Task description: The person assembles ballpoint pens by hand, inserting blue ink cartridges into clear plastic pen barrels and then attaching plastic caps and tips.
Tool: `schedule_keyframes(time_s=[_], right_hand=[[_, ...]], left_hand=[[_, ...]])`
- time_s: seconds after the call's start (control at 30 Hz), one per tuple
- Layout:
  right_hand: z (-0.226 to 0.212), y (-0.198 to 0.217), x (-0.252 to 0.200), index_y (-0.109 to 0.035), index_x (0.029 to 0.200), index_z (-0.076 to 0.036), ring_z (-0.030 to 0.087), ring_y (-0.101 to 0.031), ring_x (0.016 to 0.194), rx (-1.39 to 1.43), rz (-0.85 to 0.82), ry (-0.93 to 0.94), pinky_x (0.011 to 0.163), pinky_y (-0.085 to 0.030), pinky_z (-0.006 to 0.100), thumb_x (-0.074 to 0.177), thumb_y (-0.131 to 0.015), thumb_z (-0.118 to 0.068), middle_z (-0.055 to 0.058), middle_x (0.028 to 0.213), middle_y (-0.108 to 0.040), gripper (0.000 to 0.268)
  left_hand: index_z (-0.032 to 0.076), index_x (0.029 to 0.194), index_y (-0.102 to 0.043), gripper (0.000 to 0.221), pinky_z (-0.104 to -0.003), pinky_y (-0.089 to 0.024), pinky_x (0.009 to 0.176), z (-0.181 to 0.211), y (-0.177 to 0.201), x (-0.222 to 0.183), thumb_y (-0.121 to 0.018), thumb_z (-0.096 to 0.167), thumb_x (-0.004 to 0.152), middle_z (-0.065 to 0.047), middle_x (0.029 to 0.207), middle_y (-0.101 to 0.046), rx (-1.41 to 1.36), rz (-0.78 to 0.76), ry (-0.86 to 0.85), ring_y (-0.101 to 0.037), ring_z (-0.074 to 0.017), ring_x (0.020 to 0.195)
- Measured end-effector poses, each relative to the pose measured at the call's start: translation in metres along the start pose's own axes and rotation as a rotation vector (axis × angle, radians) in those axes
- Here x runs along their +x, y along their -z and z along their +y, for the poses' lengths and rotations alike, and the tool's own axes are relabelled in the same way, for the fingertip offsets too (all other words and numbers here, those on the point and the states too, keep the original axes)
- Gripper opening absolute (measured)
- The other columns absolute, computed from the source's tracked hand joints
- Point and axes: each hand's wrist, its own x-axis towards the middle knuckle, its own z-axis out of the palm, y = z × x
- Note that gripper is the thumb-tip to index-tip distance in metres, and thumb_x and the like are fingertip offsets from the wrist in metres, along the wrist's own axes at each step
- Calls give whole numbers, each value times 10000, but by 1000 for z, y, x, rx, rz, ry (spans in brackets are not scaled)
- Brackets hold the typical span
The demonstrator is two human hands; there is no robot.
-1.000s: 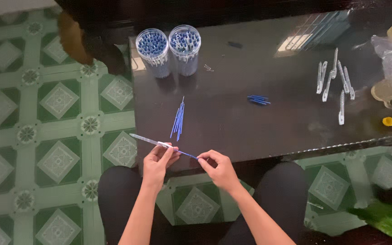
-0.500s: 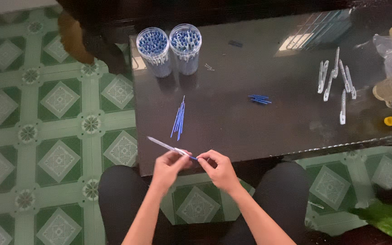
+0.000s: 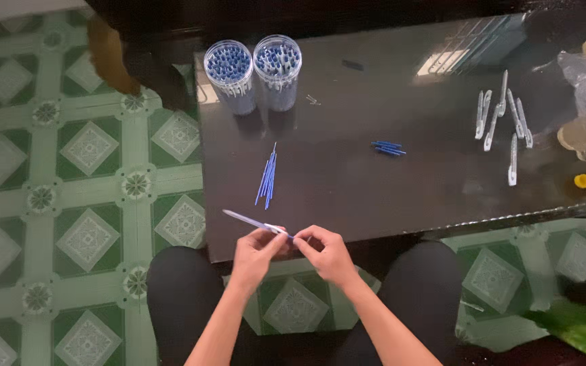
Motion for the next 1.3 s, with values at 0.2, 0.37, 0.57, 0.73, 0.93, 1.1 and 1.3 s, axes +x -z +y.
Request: schedule_keyframes(time_s=[0.2, 0.37, 0.57, 0.73, 0.93, 1.1, 1.3], right_hand=[[13, -2, 1, -801, 867, -115, 96, -598, 590, -5, 16, 26, 533, -485, 254, 890, -777, -116, 46, 702, -717, 33], [26, -8, 2, -801, 858, -102, 91, -579, 572, 16, 44, 64, 514, -462, 243, 888, -749, -73, 34, 693, -697, 67], [14, -1, 4, -814, 874, -105, 97, -597, 563, 28, 100, 34, 511, -490, 249, 878, -768, -113, 32, 720, -724, 47], [12, 8, 12, -777, 892, -59, 140, -625, 507, 164, 80, -109, 531, -544, 267, 941, -717, -131, 84, 547, -647, 105], [11, 9, 12, -774, 860, -55, 153, -668, 505, 156, 104, -69, 528, -569, 270, 936, -713, -112, 99, 545, -664, 113], [9, 16, 11, -745, 941, -91, 98, -647, 608, 81, -28, -141, 606, -555, 259, 972, -667, -191, 11, 782, -722, 130], [3, 20, 12, -744, 954, -82, 112, -627, 598, 134, -32, -194, 604, -549, 270, 962, -680, -192, 16, 675, -655, 128]], left_hand=[[-65, 1003, -791, 160, -396, -678, 681, -3, -5, 0, -815, 27, 875, -217, 817, -786, -66, -36, 69, -750, -231, 701], [-45, 1064, -787, 189, -359, -678, 704, -18, -5, 3, -793, 48, 900, -183, 856, -796, 3, -60, 68, -753, -207, 735], [-29, 1103, -745, 176, -368, -663, 724, 15, -16, 5, -666, 66, 979, -174, 941, -792, -14, -49, 8, -749, -218, 795], [0, 916, -706, 143, -411, -565, 718, 103, 3, 53, -621, 82, 998, -163, 730, -676, 406, -20, -419, -646, -258, 685], [134, 916, -715, 86, -495, -530, 805, 215, 2, 151, -721, 195, 976, -100, 750, -651, 1079, 108, -915, -654, -348, 813], [102, 966, -796, 170, -605, -484, 679, 270, -38, 194, -644, 177, 950, -188, 879, -692, 1378, -47, -904, -640, -467, 824], [120, 887, -823, 161, -558, -519, 656, 239, -70, 241, -683, 179, 942, -167, 820, -749, 1397, 86, -1035, -657, -433, 770]])
